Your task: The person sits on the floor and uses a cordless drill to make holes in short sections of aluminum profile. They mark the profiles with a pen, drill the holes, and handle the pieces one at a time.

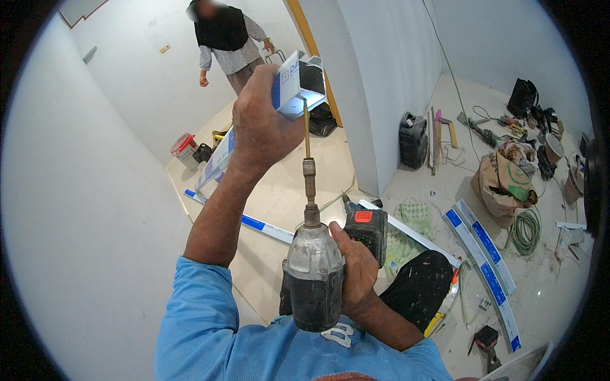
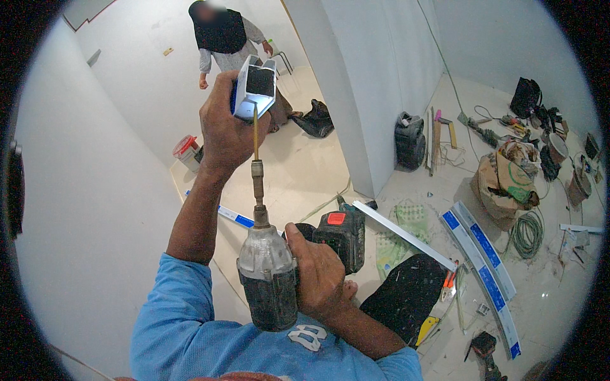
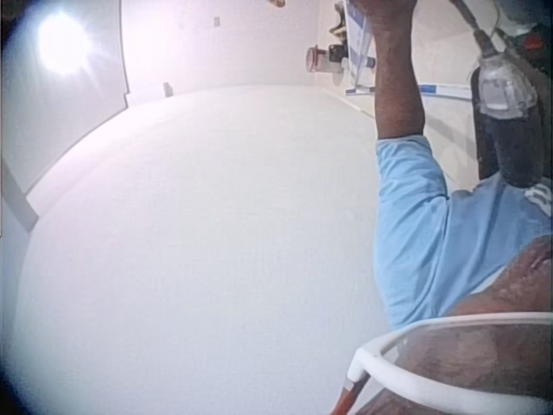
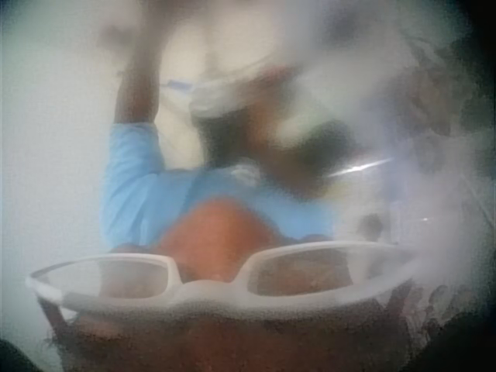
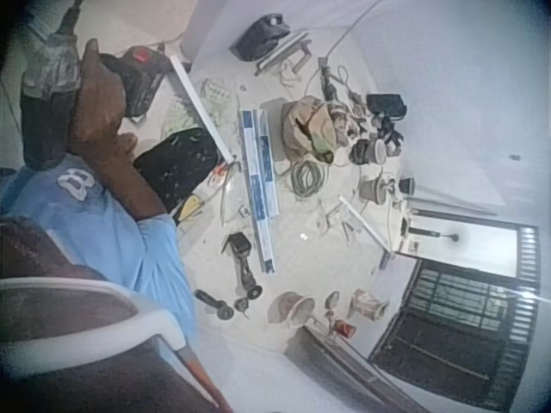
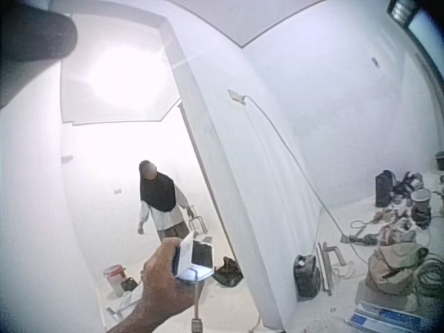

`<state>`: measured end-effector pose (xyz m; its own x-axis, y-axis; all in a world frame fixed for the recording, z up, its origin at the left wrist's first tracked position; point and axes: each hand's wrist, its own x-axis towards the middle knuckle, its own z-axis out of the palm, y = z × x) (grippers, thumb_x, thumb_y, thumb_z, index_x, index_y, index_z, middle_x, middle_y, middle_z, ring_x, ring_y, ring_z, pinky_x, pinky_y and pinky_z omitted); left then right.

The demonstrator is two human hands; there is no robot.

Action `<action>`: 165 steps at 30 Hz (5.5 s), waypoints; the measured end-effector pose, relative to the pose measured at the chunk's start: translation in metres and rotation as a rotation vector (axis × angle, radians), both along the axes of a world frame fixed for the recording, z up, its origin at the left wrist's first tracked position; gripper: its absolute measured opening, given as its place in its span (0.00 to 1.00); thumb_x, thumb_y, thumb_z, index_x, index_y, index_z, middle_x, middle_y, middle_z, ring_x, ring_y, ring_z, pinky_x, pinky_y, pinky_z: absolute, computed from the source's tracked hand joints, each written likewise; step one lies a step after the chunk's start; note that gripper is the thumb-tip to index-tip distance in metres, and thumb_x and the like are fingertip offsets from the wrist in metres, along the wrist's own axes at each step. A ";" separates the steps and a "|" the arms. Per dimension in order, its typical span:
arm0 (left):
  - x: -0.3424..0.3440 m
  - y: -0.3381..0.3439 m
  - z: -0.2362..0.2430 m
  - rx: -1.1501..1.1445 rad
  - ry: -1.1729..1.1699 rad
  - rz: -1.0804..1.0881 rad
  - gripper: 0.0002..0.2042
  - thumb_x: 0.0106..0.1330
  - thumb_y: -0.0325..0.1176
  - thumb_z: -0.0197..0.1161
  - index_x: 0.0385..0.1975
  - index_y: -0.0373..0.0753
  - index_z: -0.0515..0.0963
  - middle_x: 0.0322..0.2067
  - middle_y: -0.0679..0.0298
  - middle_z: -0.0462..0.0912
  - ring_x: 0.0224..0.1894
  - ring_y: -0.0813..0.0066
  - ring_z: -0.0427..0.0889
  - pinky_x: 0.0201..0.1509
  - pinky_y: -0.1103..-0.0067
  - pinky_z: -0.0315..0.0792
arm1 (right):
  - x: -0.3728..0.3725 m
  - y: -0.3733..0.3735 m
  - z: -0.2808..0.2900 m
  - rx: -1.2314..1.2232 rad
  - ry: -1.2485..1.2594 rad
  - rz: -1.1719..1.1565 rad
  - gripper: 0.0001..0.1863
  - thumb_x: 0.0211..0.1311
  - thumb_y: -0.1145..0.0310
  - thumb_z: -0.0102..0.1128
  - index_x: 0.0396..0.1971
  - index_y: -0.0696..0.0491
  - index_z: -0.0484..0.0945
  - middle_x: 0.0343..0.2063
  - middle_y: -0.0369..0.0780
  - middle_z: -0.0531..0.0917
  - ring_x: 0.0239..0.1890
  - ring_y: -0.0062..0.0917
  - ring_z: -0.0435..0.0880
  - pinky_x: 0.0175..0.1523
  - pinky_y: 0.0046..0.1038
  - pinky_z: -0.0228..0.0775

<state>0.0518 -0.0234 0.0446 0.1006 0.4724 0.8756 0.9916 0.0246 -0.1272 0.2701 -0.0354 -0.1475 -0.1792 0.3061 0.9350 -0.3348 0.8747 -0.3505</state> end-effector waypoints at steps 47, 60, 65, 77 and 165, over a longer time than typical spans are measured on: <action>0.009 -0.005 -0.001 0.013 -0.046 0.001 0.23 0.58 0.26 0.77 0.50 0.36 0.74 0.34 0.54 0.83 0.34 0.61 0.87 0.41 0.65 0.82 | -0.005 -0.002 0.005 -0.055 0.000 0.021 0.40 0.53 0.78 0.69 0.70 0.72 0.71 0.46 0.52 0.89 0.42 0.40 0.92 0.45 0.40 0.83; 0.009 -0.008 -0.004 0.018 -0.013 -0.020 0.21 0.59 0.26 0.74 0.50 0.34 0.73 0.33 0.54 0.81 0.33 0.61 0.86 0.39 0.66 0.80 | -0.010 -0.004 0.006 -0.066 0.032 0.014 0.40 0.52 0.80 0.69 0.69 0.73 0.71 0.44 0.53 0.89 0.39 0.38 0.91 0.41 0.38 0.83; 0.009 -0.010 -0.006 0.026 0.012 -0.011 0.22 0.58 0.26 0.74 0.51 0.35 0.73 0.34 0.54 0.81 0.34 0.59 0.86 0.40 0.65 0.80 | -0.010 -0.003 0.005 -0.044 0.024 0.009 0.40 0.51 0.80 0.70 0.68 0.73 0.71 0.46 0.55 0.89 0.40 0.38 0.92 0.42 0.38 0.83; 0.011 -0.010 -0.010 0.015 -0.031 0.005 0.23 0.58 0.27 0.75 0.51 0.36 0.74 0.35 0.54 0.81 0.36 0.58 0.87 0.42 0.64 0.80 | -0.013 -0.005 0.004 -0.069 0.053 0.022 0.39 0.54 0.77 0.72 0.68 0.73 0.72 0.48 0.55 0.89 0.41 0.39 0.92 0.42 0.38 0.83; 0.009 0.016 -0.035 -0.082 -0.091 -0.010 0.26 0.50 0.25 0.76 0.51 0.34 0.74 0.40 0.50 0.80 0.42 0.47 0.84 0.44 0.59 0.77 | -0.023 0.007 -0.002 -0.242 -0.028 -0.023 0.40 0.59 0.69 0.83 0.67 0.70 0.73 0.54 0.58 0.87 0.54 0.44 0.92 0.59 0.40 0.87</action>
<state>0.0606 -0.0078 0.0093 0.0274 0.5421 0.8399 0.9993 0.0080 -0.0378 0.2474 -0.0282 -0.1495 -0.1946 0.5248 0.8287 -0.3033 0.7713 -0.5596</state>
